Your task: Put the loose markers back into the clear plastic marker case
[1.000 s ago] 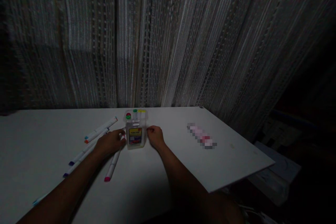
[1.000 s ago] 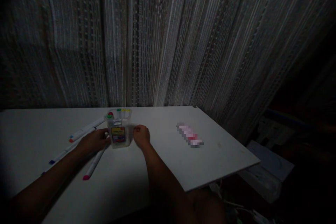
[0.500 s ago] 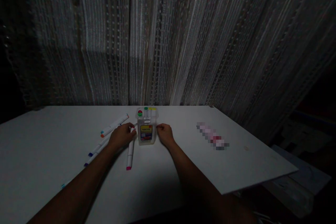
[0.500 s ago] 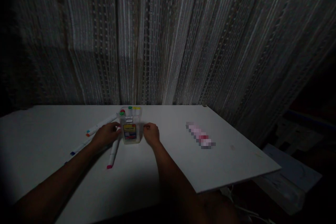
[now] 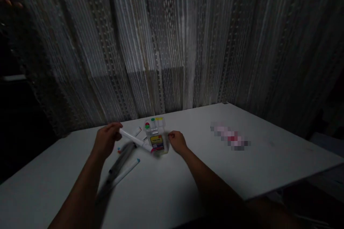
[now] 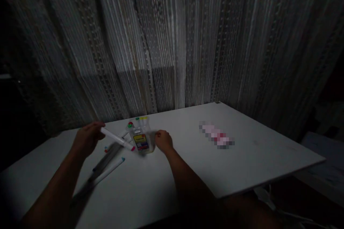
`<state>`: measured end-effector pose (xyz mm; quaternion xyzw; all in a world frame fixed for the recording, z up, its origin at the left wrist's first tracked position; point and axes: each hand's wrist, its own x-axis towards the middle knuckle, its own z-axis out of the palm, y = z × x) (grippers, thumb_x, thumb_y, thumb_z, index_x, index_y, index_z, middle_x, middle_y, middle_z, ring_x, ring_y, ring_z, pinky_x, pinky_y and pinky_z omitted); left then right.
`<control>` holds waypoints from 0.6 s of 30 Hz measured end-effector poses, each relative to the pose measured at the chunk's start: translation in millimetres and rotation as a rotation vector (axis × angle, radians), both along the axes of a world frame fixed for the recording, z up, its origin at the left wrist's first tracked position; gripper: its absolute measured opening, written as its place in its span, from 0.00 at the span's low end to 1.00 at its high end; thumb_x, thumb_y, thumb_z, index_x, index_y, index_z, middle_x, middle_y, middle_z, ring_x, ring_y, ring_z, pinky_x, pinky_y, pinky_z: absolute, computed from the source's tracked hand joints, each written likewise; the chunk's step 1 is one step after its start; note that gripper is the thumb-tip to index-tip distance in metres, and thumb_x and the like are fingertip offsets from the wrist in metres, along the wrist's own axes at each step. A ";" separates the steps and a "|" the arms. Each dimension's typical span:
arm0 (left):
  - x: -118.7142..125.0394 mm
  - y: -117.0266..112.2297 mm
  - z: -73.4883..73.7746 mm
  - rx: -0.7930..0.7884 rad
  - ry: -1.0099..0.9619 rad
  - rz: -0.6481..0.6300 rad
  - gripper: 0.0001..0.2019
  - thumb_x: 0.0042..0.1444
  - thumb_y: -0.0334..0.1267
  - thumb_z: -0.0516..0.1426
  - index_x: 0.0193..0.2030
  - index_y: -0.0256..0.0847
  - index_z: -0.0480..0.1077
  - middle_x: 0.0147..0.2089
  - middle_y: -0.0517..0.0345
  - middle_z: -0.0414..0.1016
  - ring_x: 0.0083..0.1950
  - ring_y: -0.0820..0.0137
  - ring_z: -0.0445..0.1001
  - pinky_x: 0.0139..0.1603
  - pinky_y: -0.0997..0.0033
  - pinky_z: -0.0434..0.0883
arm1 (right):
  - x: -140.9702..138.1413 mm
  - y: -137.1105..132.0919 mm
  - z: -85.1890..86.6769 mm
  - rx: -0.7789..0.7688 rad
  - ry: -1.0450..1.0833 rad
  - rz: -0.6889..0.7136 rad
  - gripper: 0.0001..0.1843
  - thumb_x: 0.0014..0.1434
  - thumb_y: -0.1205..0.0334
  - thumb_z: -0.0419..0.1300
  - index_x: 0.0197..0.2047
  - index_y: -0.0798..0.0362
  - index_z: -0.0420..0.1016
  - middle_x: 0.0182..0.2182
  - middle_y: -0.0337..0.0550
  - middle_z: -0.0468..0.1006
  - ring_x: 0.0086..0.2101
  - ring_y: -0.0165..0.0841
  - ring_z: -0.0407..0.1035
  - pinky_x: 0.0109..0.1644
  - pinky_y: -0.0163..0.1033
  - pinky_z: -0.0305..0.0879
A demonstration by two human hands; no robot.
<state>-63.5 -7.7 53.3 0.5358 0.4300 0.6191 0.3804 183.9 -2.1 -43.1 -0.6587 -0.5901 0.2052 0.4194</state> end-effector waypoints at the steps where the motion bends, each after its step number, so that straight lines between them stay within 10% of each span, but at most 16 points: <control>1: -3.2 -6.9 13.7 0.038 -0.043 0.002 0.11 0.34 0.41 0.61 0.24 0.36 0.69 0.16 0.68 0.60 0.18 0.80 0.57 0.18 0.80 0.56 | 0.1 -0.3 -0.1 -0.005 0.005 -0.003 0.13 0.52 0.67 0.52 0.36 0.54 0.78 0.35 0.45 0.79 0.37 0.32 0.72 0.39 0.32 0.63; 8: 16.8 -34.5 81.5 0.465 0.150 0.178 0.10 0.41 0.41 0.61 0.28 0.37 0.72 0.19 0.66 0.65 0.20 0.79 0.61 0.22 0.79 0.60 | 1.0 -2.6 -0.8 -0.022 -0.001 -0.010 0.12 0.53 0.65 0.52 0.36 0.54 0.77 0.37 0.45 0.79 0.38 0.32 0.72 0.39 0.32 0.61; 18: 58.9 -13.3 76.0 0.453 0.992 0.038 0.18 0.51 0.49 0.50 0.35 0.36 0.71 0.28 0.55 0.73 0.29 0.70 0.69 0.29 0.74 0.64 | 1.6 -2.8 -2.1 -0.014 0.013 -0.006 0.12 0.53 0.65 0.53 0.35 0.53 0.77 0.34 0.45 0.80 0.34 0.32 0.72 0.35 0.32 0.60</control>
